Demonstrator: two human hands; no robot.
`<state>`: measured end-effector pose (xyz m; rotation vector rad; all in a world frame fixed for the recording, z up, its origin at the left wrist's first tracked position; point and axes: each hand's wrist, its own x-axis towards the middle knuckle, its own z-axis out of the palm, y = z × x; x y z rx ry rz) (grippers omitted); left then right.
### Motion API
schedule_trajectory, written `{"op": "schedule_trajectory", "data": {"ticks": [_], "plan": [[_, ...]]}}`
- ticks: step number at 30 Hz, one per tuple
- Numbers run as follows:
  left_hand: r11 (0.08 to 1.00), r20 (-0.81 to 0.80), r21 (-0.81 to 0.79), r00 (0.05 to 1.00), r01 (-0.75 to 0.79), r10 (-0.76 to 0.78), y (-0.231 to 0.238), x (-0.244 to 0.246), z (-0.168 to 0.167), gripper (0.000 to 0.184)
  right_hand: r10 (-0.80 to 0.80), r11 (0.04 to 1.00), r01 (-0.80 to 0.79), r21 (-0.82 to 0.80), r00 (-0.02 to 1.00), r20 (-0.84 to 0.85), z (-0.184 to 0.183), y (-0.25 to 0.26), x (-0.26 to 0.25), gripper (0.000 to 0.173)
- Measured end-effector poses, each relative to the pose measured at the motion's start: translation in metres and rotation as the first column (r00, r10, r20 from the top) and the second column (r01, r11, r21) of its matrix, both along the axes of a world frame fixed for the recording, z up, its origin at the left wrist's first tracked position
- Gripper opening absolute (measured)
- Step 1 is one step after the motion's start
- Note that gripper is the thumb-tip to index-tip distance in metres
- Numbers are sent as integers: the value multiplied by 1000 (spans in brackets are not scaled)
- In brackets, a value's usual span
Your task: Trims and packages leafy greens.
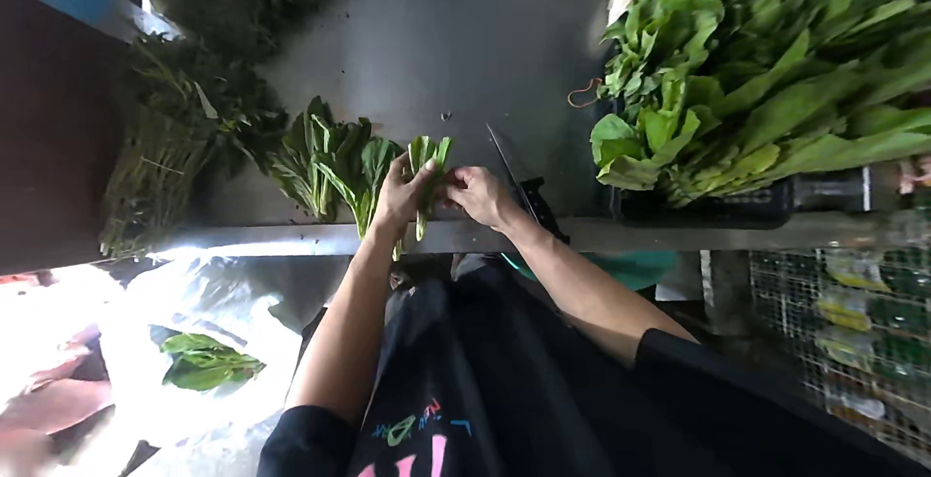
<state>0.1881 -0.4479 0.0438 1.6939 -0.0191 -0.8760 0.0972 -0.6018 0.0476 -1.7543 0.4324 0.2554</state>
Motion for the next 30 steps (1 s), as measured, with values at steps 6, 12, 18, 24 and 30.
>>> {"op": "schedule_trajectory", "data": {"ticks": [6,12,18,24,30], "plan": [[993,176,-83,980,-82,96,-1,6,40,23,6,983,15,-182,993,116,27,0,0,19],[934,139,-162,930,-318,340,39,-9,51,30,-58,988,100,-117,946,320,28,22,5,16],[893,59,-298,927,-338,370,97,-26,72,30,72,996,-43,-82,914,399,55,74,15,27],[789,40,-376,843,-485,537,193,-43,87,33,54,992,-2,-129,914,401,81,163,17,14],[548,-29,-515,652,-659,757,326,-65,94,29,-144,982,83,170,911,387,82,295,13,13]]}}
